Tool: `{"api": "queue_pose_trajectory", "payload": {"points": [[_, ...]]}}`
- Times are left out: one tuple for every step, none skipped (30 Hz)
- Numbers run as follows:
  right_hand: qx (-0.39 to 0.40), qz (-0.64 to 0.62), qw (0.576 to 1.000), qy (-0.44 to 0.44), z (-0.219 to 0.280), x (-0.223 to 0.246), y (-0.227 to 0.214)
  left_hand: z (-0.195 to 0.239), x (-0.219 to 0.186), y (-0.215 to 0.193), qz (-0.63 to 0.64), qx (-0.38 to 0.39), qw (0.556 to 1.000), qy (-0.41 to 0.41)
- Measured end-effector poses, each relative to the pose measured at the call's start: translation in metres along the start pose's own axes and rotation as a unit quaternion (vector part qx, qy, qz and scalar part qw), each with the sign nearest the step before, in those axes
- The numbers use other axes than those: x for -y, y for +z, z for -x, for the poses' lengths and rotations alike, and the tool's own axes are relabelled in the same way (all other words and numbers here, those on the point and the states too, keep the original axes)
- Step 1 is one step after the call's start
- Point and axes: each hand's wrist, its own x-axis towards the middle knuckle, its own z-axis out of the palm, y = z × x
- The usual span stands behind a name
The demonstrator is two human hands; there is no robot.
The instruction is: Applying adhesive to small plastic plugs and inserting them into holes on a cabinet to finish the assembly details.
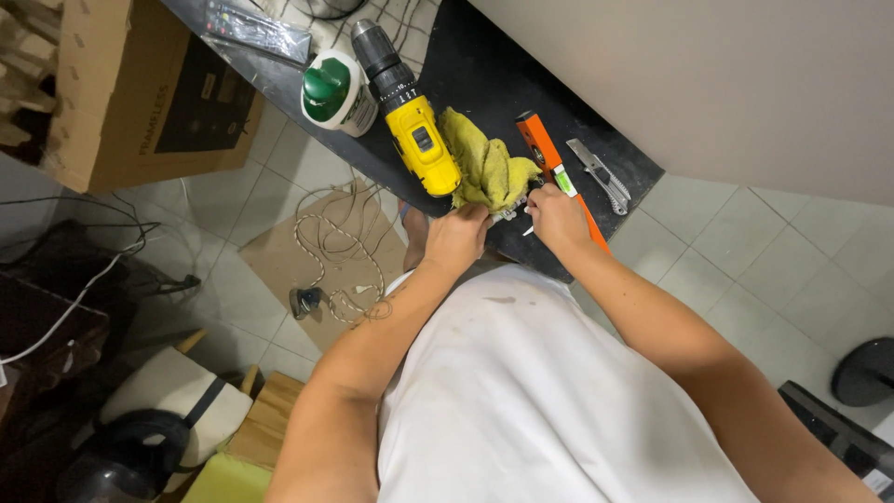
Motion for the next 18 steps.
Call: {"api": "queue_pose_trajectory", "payload": {"points": [[-0.002,-0.007,1.000,0.009,-0.001,-0.002,0.003,0.000,0.000,-0.002,0.006,0.007,1.000,-0.008],[-0.004,-0.015,1.000,0.018,-0.001,-0.004,0.006,0.001,0.000,-0.004,0.012,0.014,1.000,-0.015],[-0.004,-0.014,1.000,0.018,0.000,-0.003,0.002,0.001,-0.001,-0.006,0.012,0.013,1.000,-0.015],[-0.002,-0.027,0.999,0.020,0.001,-0.002,-0.001,0.001,-0.001,-0.007,0.015,0.017,1.000,-0.017],[0.000,-0.039,0.999,0.022,0.003,-0.002,-0.005,0.000,-0.002,-0.009,0.017,0.020,0.999,-0.018],[0.000,-0.038,0.999,0.022,0.004,-0.002,-0.008,0.000,-0.005,-0.009,0.018,0.019,0.999,-0.018],[0.002,-0.043,0.999,0.023,0.005,-0.001,-0.011,-0.001,-0.008,-0.010,0.043,0.016,0.999,-0.023],[0.004,-0.047,0.999,0.023,0.007,0.000,-0.013,-0.002,-0.011,-0.012,0.068,0.013,0.997,-0.028],[0.003,-0.046,0.999,0.023,0.008,0.002,-0.020,-0.003,-0.014,-0.013,0.069,0.012,0.997,-0.028],[0.001,-0.065,0.997,0.029,0.009,0.004,-0.026,-0.003,-0.018,-0.014,0.072,0.015,0.997,-0.037],[0.000,-0.085,0.996,0.035,0.010,0.007,-0.031,-0.004,-0.021,-0.015,0.075,0.019,0.996,-0.046],[0.000,-0.085,0.996,0.034,0.014,0.011,-0.040,-0.004,-0.022,-0.009,0.075,0.018,0.996,-0.046],[-0.003,-0.130,0.990,0.055,0.018,0.014,-0.049,-0.006,-0.023,-0.002,0.117,0.018,0.991,-0.057],[-0.006,-0.175,0.982,0.075,0.022,0.018,-0.057,-0.007,-0.024,0.005,0.159,0.019,0.985,-0.067],[-0.007,-0.175,0.982,0.075,0.028,0.027,-0.072,-0.010,-0.027,0.006,0.159,0.019,0.985,-0.067],[-0.006,-0.243,0.966,0.091,0.033,0.037,-0.086,-0.013,-0.031,0.006,0.220,0.031,0.971,-0.091],[-0.005,-0.308,0.945,0.107,0.037,0.046,-0.101,-0.017,-0.034,0.006,0.279,0.043,0.953,-0.113],[-0.006,-0.309,0.945,0.106,0.040,0.045,-0.101,-0.020,-0.039,0.001,0.278,0.042,0.953,-0.113]]}}
